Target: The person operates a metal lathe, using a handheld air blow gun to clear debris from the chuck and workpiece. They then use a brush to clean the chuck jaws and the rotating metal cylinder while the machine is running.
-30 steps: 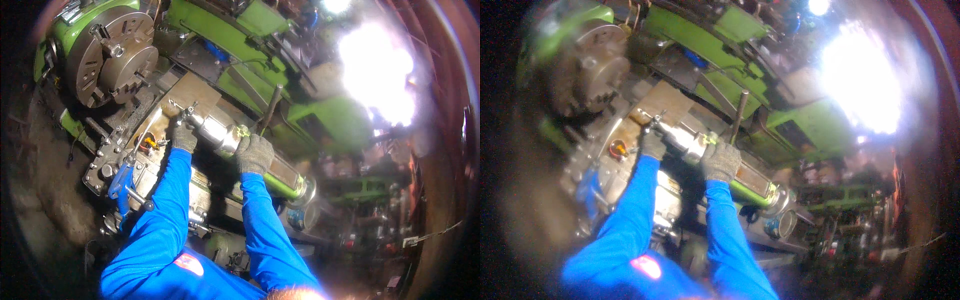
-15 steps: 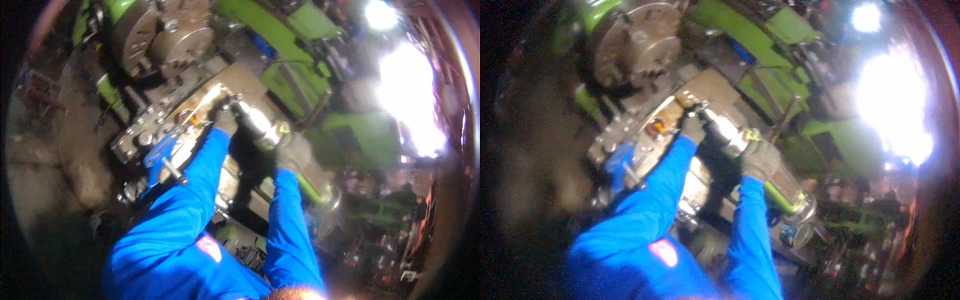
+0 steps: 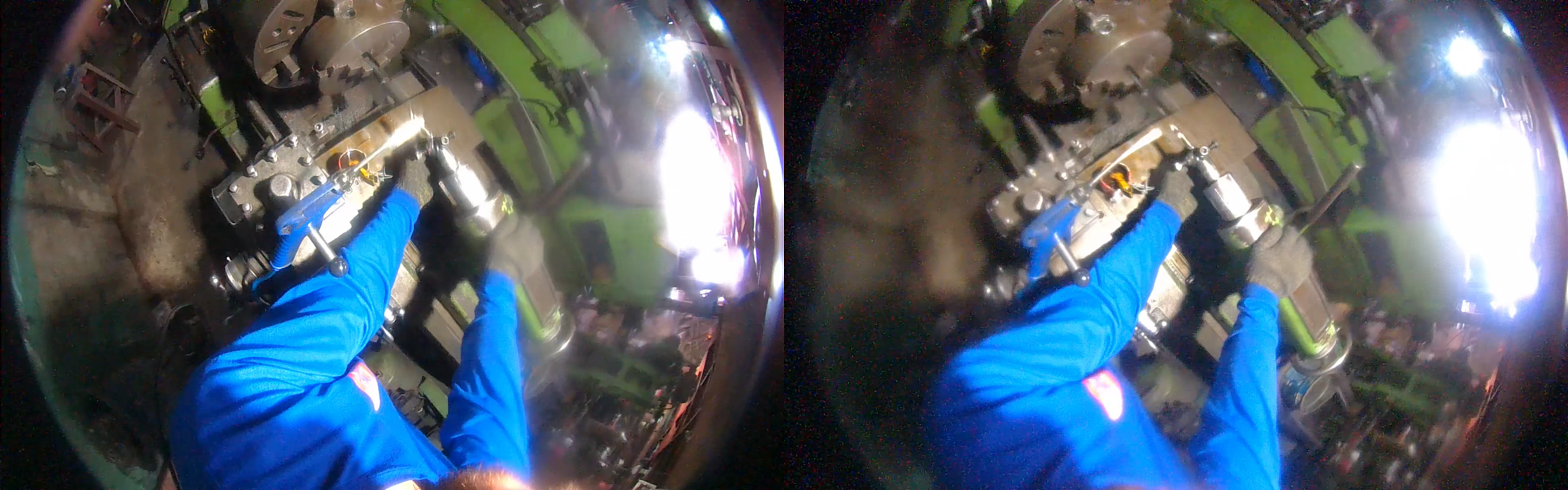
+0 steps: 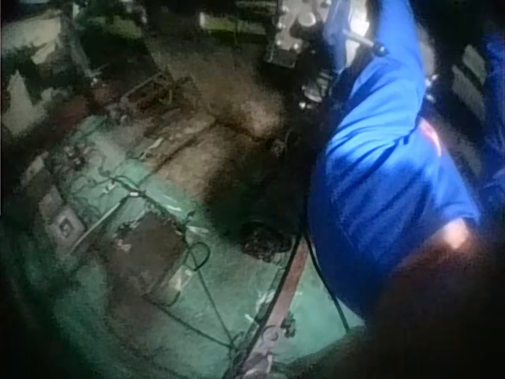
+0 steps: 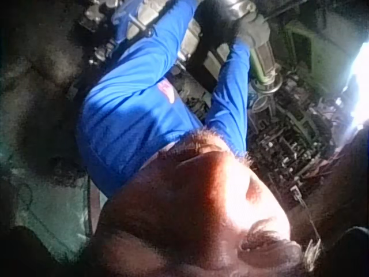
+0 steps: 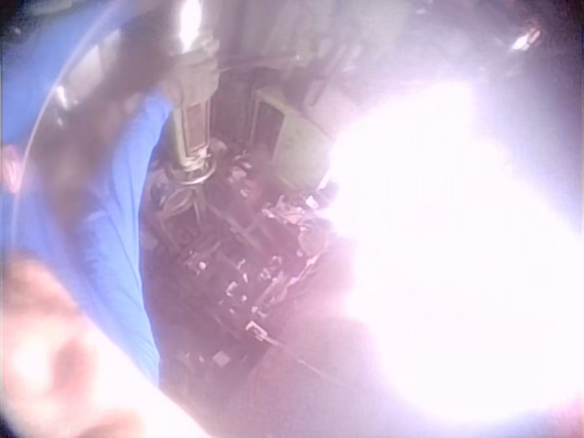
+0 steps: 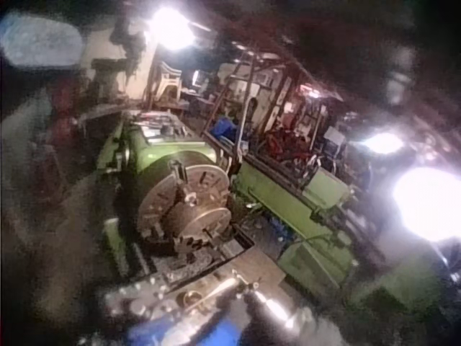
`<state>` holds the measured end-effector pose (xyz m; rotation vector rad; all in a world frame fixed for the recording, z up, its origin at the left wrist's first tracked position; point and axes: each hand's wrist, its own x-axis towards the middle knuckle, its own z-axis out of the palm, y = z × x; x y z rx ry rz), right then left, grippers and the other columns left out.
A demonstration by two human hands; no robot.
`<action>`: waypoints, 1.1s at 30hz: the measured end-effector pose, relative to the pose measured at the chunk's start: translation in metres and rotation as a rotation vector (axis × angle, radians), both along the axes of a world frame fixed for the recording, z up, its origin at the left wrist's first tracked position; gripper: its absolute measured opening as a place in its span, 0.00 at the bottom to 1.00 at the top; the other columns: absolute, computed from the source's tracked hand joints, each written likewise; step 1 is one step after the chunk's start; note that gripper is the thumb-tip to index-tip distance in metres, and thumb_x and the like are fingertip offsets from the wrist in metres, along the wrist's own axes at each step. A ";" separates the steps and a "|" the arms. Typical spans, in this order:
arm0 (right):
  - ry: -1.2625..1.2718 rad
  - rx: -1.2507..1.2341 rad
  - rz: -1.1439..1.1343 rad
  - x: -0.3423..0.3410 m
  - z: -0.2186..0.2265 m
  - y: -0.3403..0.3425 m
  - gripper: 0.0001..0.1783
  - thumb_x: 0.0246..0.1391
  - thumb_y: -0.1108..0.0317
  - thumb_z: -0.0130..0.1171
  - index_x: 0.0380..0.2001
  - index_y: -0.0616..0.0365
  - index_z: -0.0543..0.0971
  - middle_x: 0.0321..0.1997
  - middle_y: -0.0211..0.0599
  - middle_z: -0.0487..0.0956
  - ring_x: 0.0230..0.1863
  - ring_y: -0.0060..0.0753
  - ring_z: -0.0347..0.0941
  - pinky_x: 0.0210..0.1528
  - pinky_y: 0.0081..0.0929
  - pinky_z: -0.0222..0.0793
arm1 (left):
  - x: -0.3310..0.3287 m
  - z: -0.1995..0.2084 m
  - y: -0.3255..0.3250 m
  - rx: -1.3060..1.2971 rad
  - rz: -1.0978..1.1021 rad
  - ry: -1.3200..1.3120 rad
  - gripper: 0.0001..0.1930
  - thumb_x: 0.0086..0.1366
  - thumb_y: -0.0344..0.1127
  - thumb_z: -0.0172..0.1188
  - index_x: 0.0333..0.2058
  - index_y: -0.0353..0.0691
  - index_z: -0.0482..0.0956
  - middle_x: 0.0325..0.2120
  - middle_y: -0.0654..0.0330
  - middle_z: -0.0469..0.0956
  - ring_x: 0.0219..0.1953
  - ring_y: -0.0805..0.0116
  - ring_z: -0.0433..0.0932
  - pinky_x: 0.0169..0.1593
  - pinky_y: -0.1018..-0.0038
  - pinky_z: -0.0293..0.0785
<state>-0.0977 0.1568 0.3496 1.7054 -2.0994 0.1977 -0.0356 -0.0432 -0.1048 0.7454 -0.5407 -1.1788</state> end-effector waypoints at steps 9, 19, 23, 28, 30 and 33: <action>0.009 -0.019 0.027 0.006 -0.003 -0.003 0.20 0.60 0.52 0.52 0.36 0.56 0.85 0.34 0.51 0.83 0.40 0.57 0.79 0.45 0.54 0.75 | 0.026 0.037 0.014 0.029 -0.037 0.079 0.23 0.73 0.47 0.48 0.59 0.42 0.77 0.58 0.54 0.78 0.61 0.60 0.75 0.63 0.60 0.68; -0.012 -0.059 0.082 0.009 -0.002 -0.003 0.19 0.60 0.53 0.54 0.36 0.56 0.84 0.34 0.51 0.82 0.39 0.57 0.79 0.46 0.53 0.75 | 0.013 -0.018 -0.011 -0.184 0.018 0.049 0.24 0.74 0.49 0.45 0.61 0.43 0.74 0.61 0.55 0.75 0.63 0.61 0.73 0.69 0.57 0.63; -0.017 0.039 -0.010 0.007 0.002 0.000 0.24 0.63 0.49 0.48 0.37 0.57 0.86 0.40 0.53 0.85 0.45 0.57 0.80 0.51 0.52 0.73 | -0.017 -0.033 -0.013 -0.115 0.013 0.036 0.24 0.77 0.51 0.42 0.60 0.45 0.76 0.58 0.56 0.78 0.62 0.60 0.74 0.69 0.56 0.64; -0.023 -0.095 0.095 0.008 -0.004 0.000 0.18 0.60 0.52 0.55 0.34 0.56 0.83 0.34 0.50 0.83 0.40 0.58 0.79 0.46 0.54 0.74 | 0.014 -0.034 -0.023 -0.265 -0.004 0.168 0.22 0.75 0.52 0.49 0.58 0.47 0.77 0.55 0.55 0.80 0.60 0.61 0.76 0.65 0.58 0.70; -0.048 -0.066 0.128 0.020 -0.006 -0.005 0.19 0.60 0.52 0.55 0.35 0.56 0.83 0.34 0.50 0.83 0.40 0.58 0.79 0.46 0.54 0.74 | 0.058 -0.028 -0.021 -0.133 0.038 0.077 0.20 0.73 0.47 0.49 0.55 0.46 0.80 0.53 0.53 0.81 0.58 0.59 0.78 0.60 0.59 0.73; 0.006 -0.037 0.036 0.000 -0.005 0.001 0.19 0.60 0.52 0.55 0.37 0.55 0.84 0.36 0.50 0.83 0.41 0.57 0.79 0.46 0.54 0.74 | 0.016 0.046 0.014 0.139 -0.102 0.347 0.19 0.74 0.47 0.48 0.55 0.46 0.80 0.52 0.54 0.81 0.57 0.60 0.78 0.59 0.61 0.74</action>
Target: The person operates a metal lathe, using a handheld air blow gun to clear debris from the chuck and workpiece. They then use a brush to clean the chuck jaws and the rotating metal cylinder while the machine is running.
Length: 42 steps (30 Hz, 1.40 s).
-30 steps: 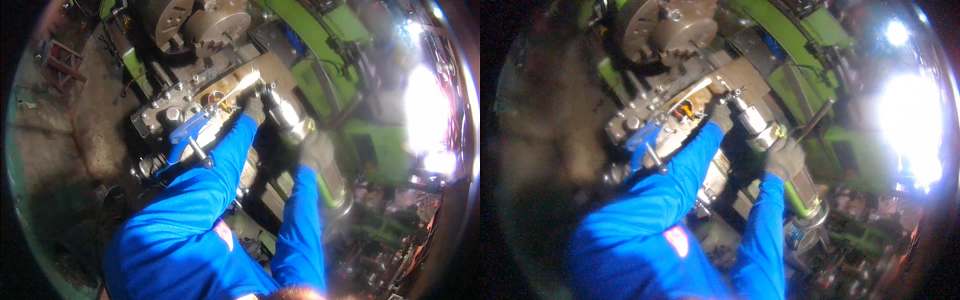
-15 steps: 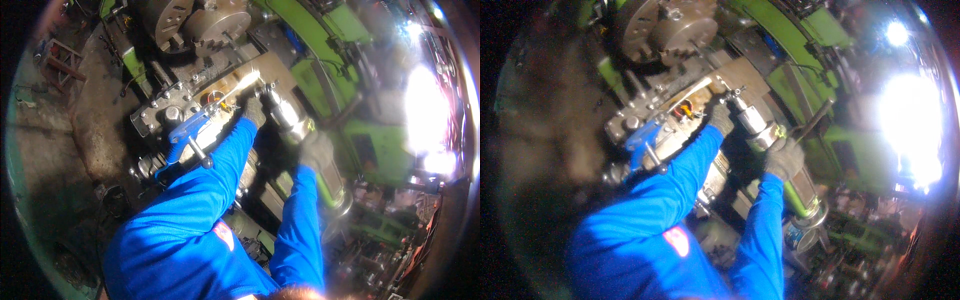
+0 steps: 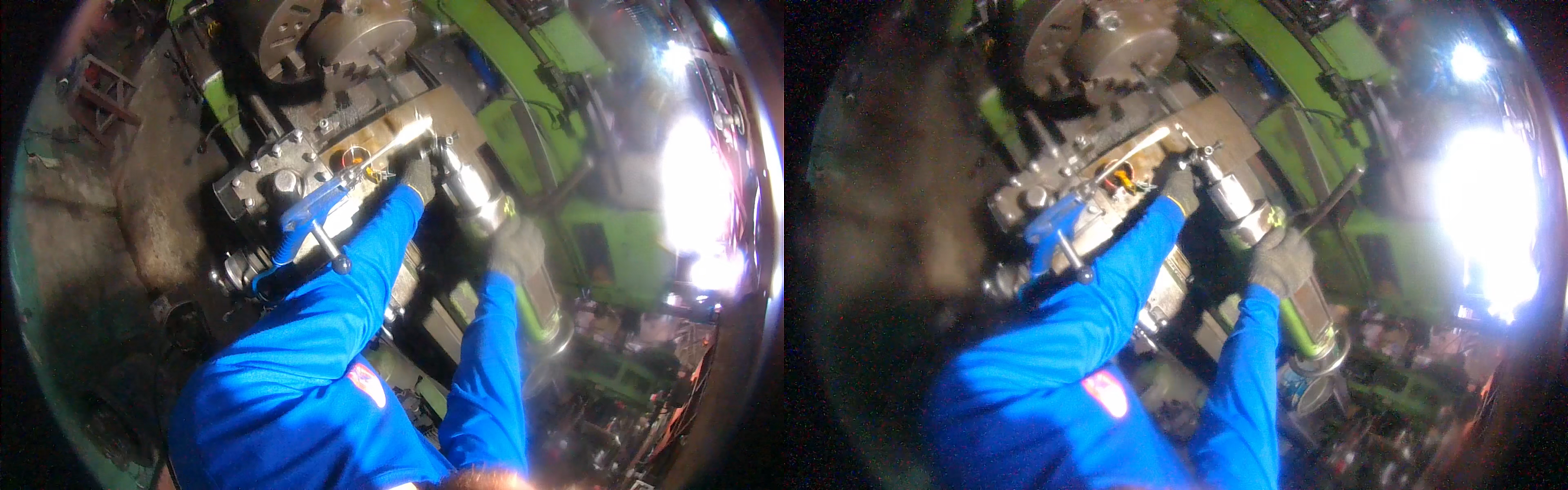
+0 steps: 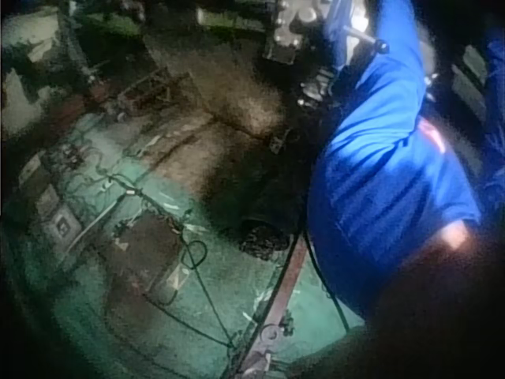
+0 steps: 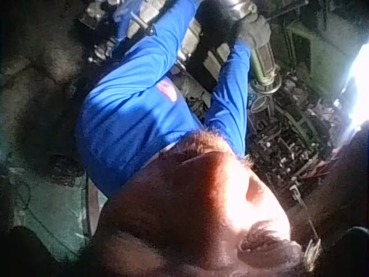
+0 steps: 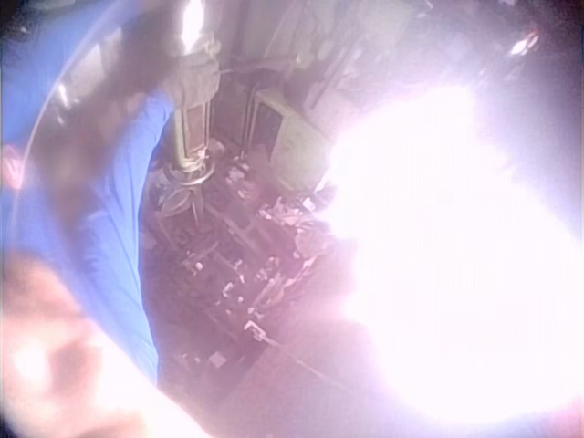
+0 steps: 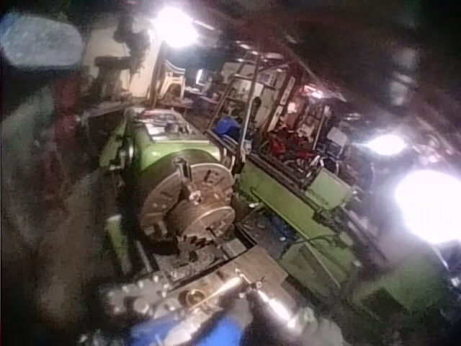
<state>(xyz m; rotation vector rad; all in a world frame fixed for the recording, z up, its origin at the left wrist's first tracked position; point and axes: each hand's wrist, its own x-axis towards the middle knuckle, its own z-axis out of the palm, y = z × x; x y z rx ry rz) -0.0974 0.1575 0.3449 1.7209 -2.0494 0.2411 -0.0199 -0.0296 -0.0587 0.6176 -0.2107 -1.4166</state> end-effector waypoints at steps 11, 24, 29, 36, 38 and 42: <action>-0.013 -0.004 0.005 0.001 -0.002 -0.002 0.18 0.60 0.52 0.55 0.37 0.55 0.84 0.35 0.50 0.82 0.40 0.57 0.79 0.46 0.53 0.74 | 0.064 0.183 0.059 0.155 -0.090 0.698 0.19 0.77 0.48 0.45 0.52 0.45 0.79 0.49 0.58 0.81 0.53 0.65 0.78 0.55 0.69 0.75; 0.009 -0.010 -0.040 -0.005 0.001 0.003 0.19 0.60 0.52 0.54 0.34 0.57 0.83 0.34 0.52 0.83 0.40 0.58 0.79 0.46 0.53 0.74 | 0.050 0.199 0.073 0.142 -0.002 -0.028 0.15 0.72 0.46 0.55 0.47 0.44 0.81 0.47 0.56 0.82 0.50 0.63 0.81 0.58 0.66 0.76; -0.007 -0.028 0.036 0.008 0.001 0.000 0.19 0.60 0.52 0.54 0.33 0.57 0.83 0.34 0.52 0.82 0.39 0.58 0.79 0.45 0.54 0.74 | 0.060 0.138 0.051 -0.114 -0.025 0.213 0.15 0.72 0.47 0.55 0.48 0.45 0.81 0.48 0.55 0.82 0.52 0.62 0.80 0.58 0.62 0.76; -0.020 -0.029 0.026 0.005 0.001 0.000 0.18 0.59 0.53 0.56 0.34 0.57 0.83 0.34 0.51 0.82 0.40 0.59 0.79 0.45 0.55 0.74 | 0.047 0.105 0.025 0.117 -0.043 0.278 0.15 0.73 0.48 0.54 0.47 0.46 0.80 0.44 0.57 0.82 0.49 0.64 0.80 0.56 0.61 0.77; -0.019 -0.001 0.002 0.003 0.002 0.000 0.20 0.60 0.51 0.53 0.35 0.56 0.83 0.36 0.51 0.83 0.41 0.58 0.79 0.46 0.54 0.74 | 0.040 0.110 0.027 0.141 -0.047 0.280 0.15 0.73 0.49 0.54 0.47 0.46 0.80 0.44 0.58 0.81 0.49 0.65 0.80 0.56 0.62 0.76; -0.021 0.042 -0.035 0.006 0.003 0.001 0.23 0.64 0.48 0.48 0.37 0.55 0.84 0.39 0.52 0.85 0.44 0.57 0.80 0.49 0.53 0.73 | 0.041 0.118 0.034 0.159 -0.041 0.288 0.16 0.73 0.49 0.54 0.47 0.47 0.80 0.44 0.59 0.81 0.48 0.65 0.79 0.55 0.62 0.76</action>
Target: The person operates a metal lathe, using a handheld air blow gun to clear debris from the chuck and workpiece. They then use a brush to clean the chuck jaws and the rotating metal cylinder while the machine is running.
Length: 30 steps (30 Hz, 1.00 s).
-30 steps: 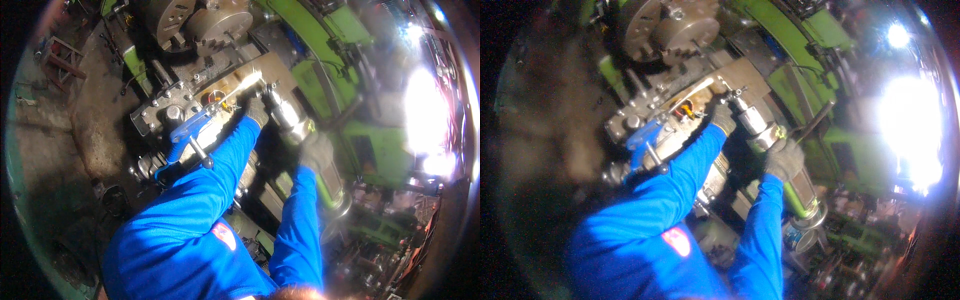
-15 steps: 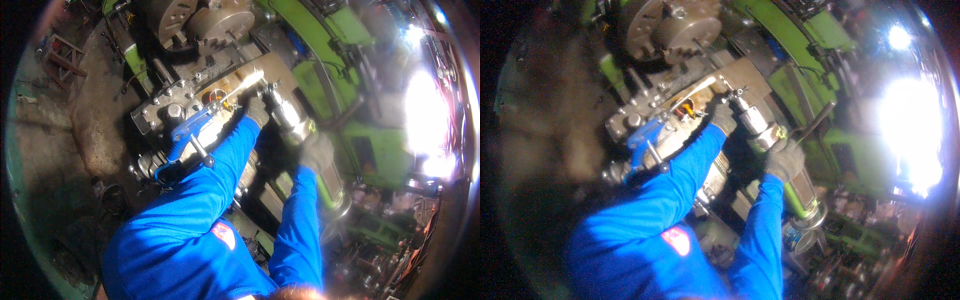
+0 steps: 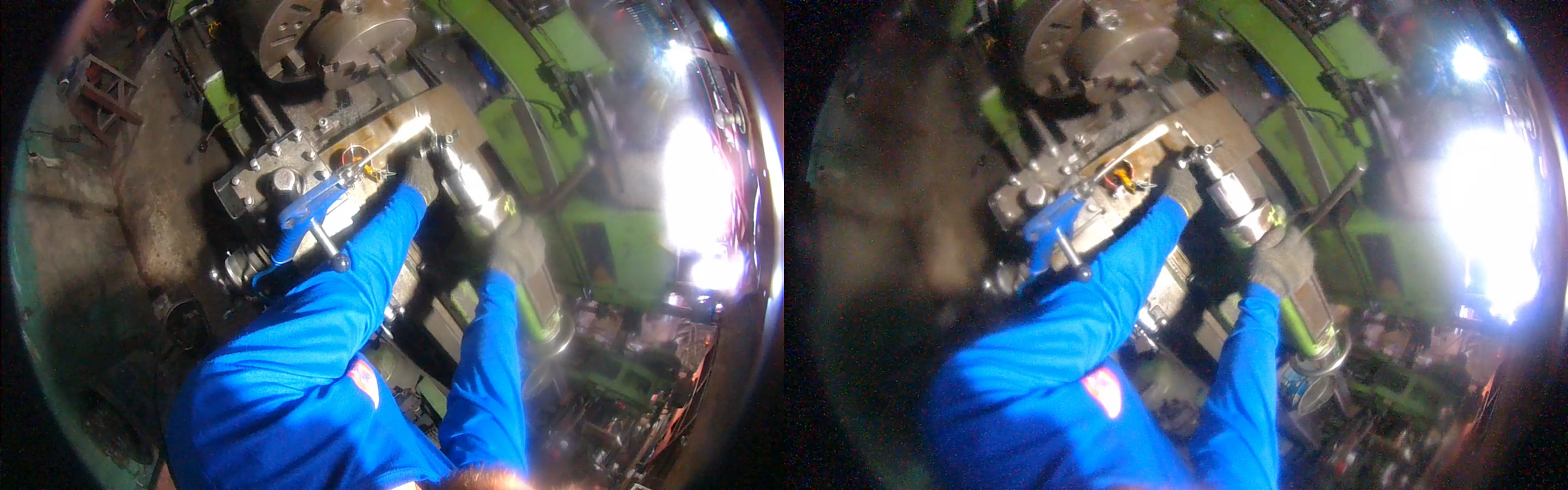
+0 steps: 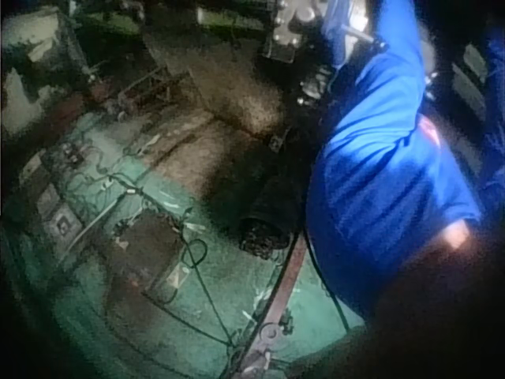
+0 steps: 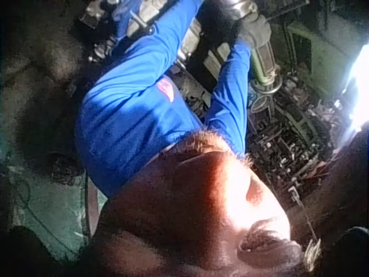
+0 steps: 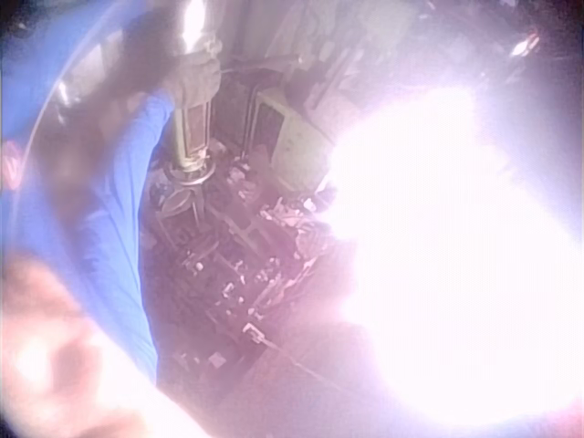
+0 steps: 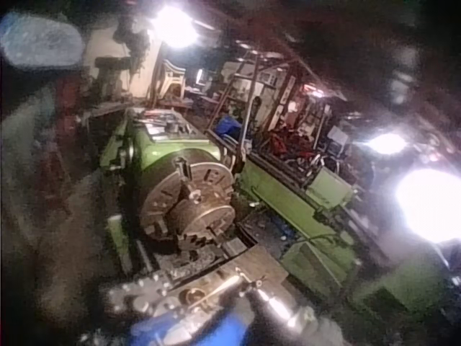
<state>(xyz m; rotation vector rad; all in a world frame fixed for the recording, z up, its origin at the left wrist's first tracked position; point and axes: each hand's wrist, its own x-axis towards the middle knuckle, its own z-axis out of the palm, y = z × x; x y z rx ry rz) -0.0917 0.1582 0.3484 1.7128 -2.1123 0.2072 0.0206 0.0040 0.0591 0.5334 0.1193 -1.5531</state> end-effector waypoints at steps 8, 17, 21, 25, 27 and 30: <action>0.020 -0.045 0.047 -0.004 -0.003 -0.001 0.19 0.60 0.52 0.54 0.37 0.56 0.83 0.35 0.51 0.82 0.40 0.57 0.79 0.45 0.53 0.74 | -0.004 0.010 0.010 0.018 0.000 0.021 0.16 0.73 0.51 0.53 0.47 0.48 0.80 0.43 0.60 0.80 0.48 0.66 0.77 0.54 0.64 0.74; 0.010 -0.043 0.036 -0.005 -0.005 -0.002 0.18 0.61 0.52 0.54 0.38 0.55 0.83 0.36 0.51 0.83 0.41 0.56 0.78 0.47 0.52 0.73 | 0.003 0.013 0.007 0.023 -0.008 0.006 0.17 0.73 0.53 0.53 0.47 0.49 0.80 0.43 0.61 0.79 0.47 0.67 0.76 0.53 0.65 0.73; 0.017 -0.062 0.052 -0.008 -0.008 -0.002 0.18 0.61 0.52 0.55 0.38 0.55 0.83 0.36 0.50 0.82 0.42 0.56 0.78 0.47 0.52 0.73 | 0.003 0.014 0.004 0.027 -0.010 0.003 0.17 0.73 0.53 0.53 0.47 0.49 0.80 0.42 0.62 0.78 0.47 0.68 0.75 0.52 0.66 0.72; 0.019 -0.094 0.078 -0.010 -0.011 -0.001 0.19 0.61 0.51 0.54 0.38 0.55 0.83 0.36 0.50 0.82 0.41 0.57 0.78 0.47 0.53 0.73 | 0.004 0.015 0.005 0.034 -0.009 0.005 0.17 0.73 0.54 0.53 0.47 0.50 0.80 0.42 0.63 0.78 0.47 0.68 0.74 0.51 0.66 0.72; 0.019 -0.081 0.072 -0.011 -0.012 -0.003 0.19 0.61 0.51 0.53 0.37 0.55 0.83 0.36 0.50 0.82 0.41 0.57 0.78 0.47 0.53 0.73 | 0.003 0.015 0.006 0.039 -0.012 0.008 0.18 0.73 0.55 0.53 0.47 0.50 0.80 0.42 0.63 0.78 0.46 0.68 0.74 0.51 0.66 0.71; -0.001 -0.083 0.069 -0.010 -0.010 -0.004 0.19 0.61 0.51 0.52 0.36 0.56 0.83 0.36 0.50 0.83 0.41 0.57 0.78 0.47 0.53 0.73 | 0.003 0.016 0.008 0.046 -0.015 0.013 0.18 0.73 0.55 0.53 0.47 0.50 0.80 0.41 0.64 0.77 0.46 0.69 0.73 0.51 0.67 0.71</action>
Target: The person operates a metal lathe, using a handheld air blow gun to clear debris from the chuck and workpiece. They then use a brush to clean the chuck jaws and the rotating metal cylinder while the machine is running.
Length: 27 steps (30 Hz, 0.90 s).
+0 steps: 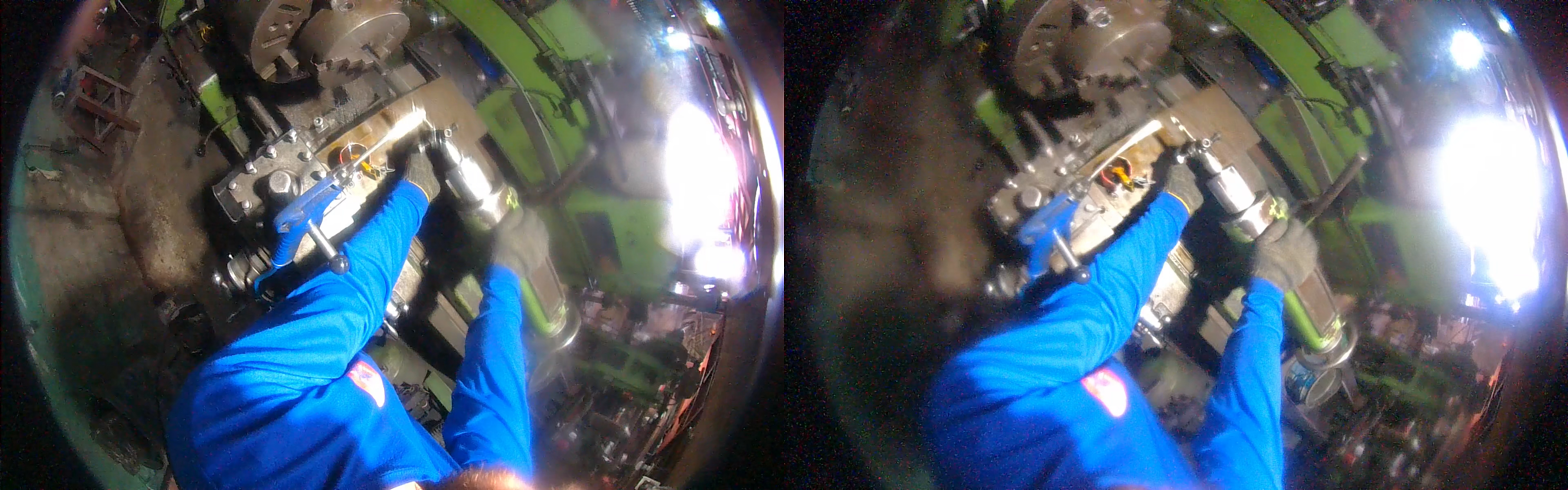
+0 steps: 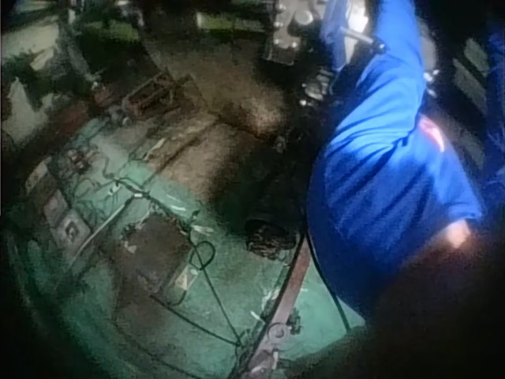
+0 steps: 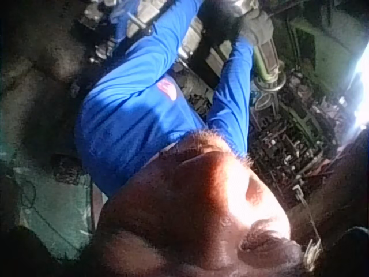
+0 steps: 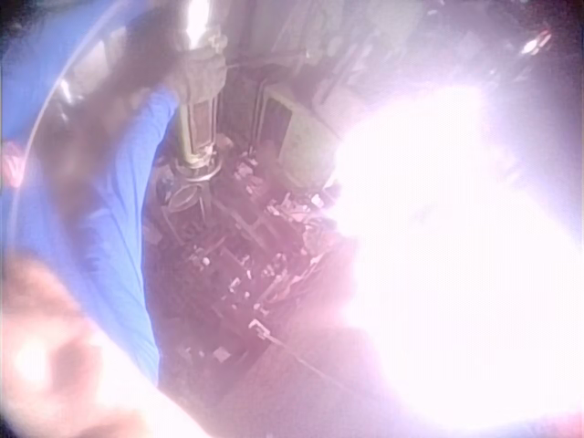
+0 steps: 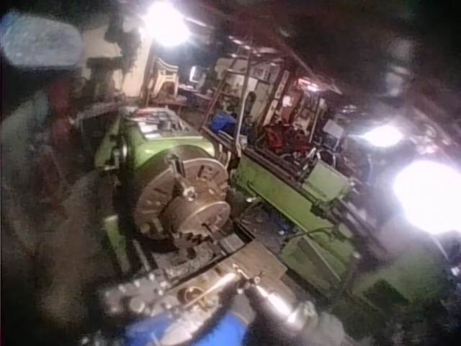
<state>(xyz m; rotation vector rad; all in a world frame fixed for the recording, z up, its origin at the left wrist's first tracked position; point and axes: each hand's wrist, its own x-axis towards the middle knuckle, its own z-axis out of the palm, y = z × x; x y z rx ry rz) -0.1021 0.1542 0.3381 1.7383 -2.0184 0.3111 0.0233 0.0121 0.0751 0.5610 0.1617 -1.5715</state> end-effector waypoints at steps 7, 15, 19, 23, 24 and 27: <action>0.027 0.056 -0.018 0.007 0.005 -0.001 0.20 0.60 0.52 0.52 0.36 0.57 0.84 0.34 0.51 0.83 0.39 0.58 0.79 0.44 0.54 0.74 | 0.010 0.016 0.005 0.041 0.042 0.052 0.18 0.73 0.56 0.52 0.47 0.51 0.80 0.41 0.65 0.76 0.46 0.69 0.72 0.50 0.68 0.70; 0.044 0.110 -0.043 -0.003 -0.001 -0.005 0.21 0.61 0.51 0.52 0.37 0.57 0.84 0.36 0.51 0.84 0.40 0.58 0.80 0.45 0.55 0.74 | 0.021 0.155 0.076 0.325 0.305 0.108 0.12 0.69 0.51 0.57 0.30 0.54 0.75 0.22 0.76 0.70 0.23 0.80 0.67 0.27 0.78 0.64; 0.044 0.090 -0.009 -0.009 -0.011 -0.006 0.22 0.61 0.51 0.51 0.39 0.57 0.85 0.38 0.54 0.84 0.42 0.60 0.80 0.47 0.55 0.74 | -0.004 0.158 0.136 0.228 0.194 -0.107 0.09 0.71 0.46 0.59 0.32 0.52 0.75 0.25 0.70 0.70 0.29 0.78 0.68 0.35 0.76 0.66; 0.077 0.118 -0.019 -0.011 -0.008 0.001 0.23 0.63 0.51 0.49 0.39 0.58 0.85 0.38 0.54 0.84 0.43 0.60 0.80 0.47 0.55 0.74 | 0.036 0.233 0.228 -0.220 -0.034 -1.048 0.09 0.73 0.38 0.56 0.40 0.39 0.78 0.32 0.60 0.77 0.38 0.65 0.77 0.44 0.65 0.75; 0.064 0.123 -0.029 -0.001 0.001 0.004 0.23 0.63 0.51 0.48 0.38 0.58 0.85 0.38 0.54 0.84 0.42 0.60 0.80 0.47 0.55 0.74 | 0.046 0.228 0.238 -0.333 0.029 -1.248 0.08 0.72 0.38 0.58 0.40 0.39 0.79 0.33 0.59 0.78 0.39 0.62 0.78 0.44 0.63 0.76; -0.035 0.084 -0.037 0.007 0.010 0.009 0.24 0.64 0.50 0.46 0.36 0.57 0.85 0.38 0.53 0.84 0.43 0.60 0.80 0.48 0.55 0.74 | 0.082 0.227 0.269 -0.615 0.073 -1.781 0.09 0.65 0.38 0.61 0.37 0.40 0.80 0.35 0.55 0.79 0.42 0.53 0.79 0.46 0.58 0.76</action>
